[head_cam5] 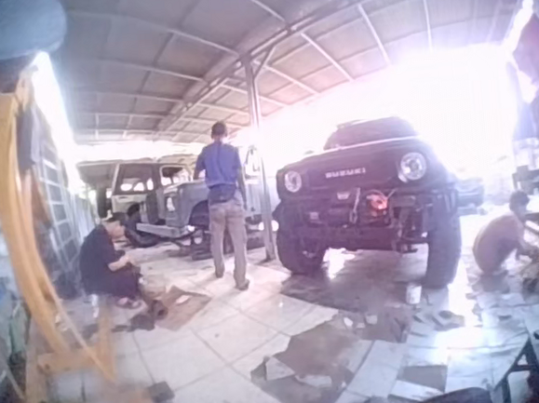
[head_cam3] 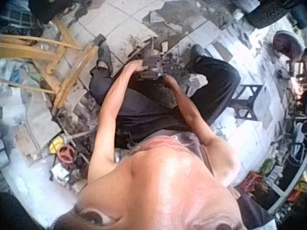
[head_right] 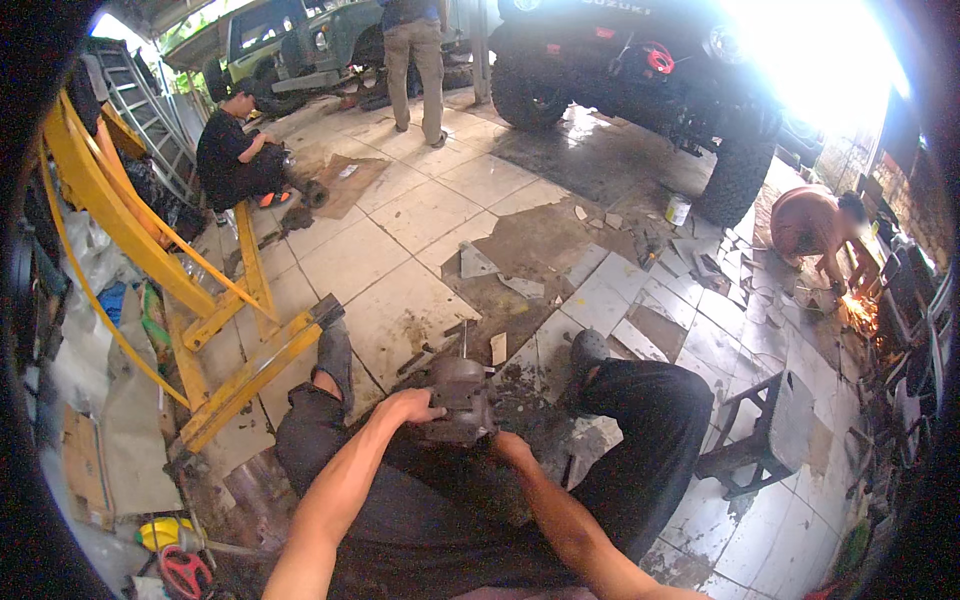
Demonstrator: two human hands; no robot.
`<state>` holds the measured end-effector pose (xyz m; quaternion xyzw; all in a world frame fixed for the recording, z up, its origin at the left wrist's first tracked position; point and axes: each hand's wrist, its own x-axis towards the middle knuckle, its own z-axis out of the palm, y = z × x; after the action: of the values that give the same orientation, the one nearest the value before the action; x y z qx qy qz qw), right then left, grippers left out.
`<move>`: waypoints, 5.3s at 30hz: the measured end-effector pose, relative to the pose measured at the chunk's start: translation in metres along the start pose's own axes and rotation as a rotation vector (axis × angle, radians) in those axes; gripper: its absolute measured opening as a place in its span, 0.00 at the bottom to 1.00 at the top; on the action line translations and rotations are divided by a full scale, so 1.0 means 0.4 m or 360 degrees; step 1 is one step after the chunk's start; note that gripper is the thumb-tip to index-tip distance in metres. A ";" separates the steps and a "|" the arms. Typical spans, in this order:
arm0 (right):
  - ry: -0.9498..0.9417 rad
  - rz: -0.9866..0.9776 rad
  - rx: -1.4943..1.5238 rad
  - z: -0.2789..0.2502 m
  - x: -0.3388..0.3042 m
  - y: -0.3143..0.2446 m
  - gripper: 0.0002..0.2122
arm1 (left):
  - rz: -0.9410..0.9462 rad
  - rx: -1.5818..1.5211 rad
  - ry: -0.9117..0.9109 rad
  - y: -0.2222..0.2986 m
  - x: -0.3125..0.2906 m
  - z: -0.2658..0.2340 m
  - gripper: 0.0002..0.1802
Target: The person sits on the floor of a workshop and uses a small metal file to manually smooth or shape a dark metal component held in their lap. They repeatedly rub the file against the edges of the part while other mechanics work in the background.
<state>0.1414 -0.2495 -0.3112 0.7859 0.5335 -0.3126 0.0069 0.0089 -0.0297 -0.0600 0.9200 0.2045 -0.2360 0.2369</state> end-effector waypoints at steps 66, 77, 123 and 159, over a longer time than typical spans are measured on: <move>-0.0022 0.0274 0.0360 -0.070 -0.058 -0.109 0.10 | -0.0145 -0.0022 -0.0074 -0.037 -0.013 0.021 0.35; 0.0115 0.0067 0.0213 -0.025 -0.053 -0.005 0.09 | -0.0048 -0.0032 -0.0048 0.009 0.013 0.005 0.37; 0.0001 0.0600 0.0301 -0.166 -0.207 -0.198 0.26 | -0.0053 -0.0033 -0.0066 -0.015 0.001 0.017 0.30; 0.0038 0.0393 0.0525 -0.037 -0.067 -0.054 0.14 | -0.0042 -0.0089 -0.0014 -0.024 -0.011 0.021 0.35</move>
<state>0.1241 -0.2574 -0.2791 0.8394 0.3747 -0.3832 -0.0898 -0.0021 -0.0278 -0.0675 0.9092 0.2221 -0.2373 0.2604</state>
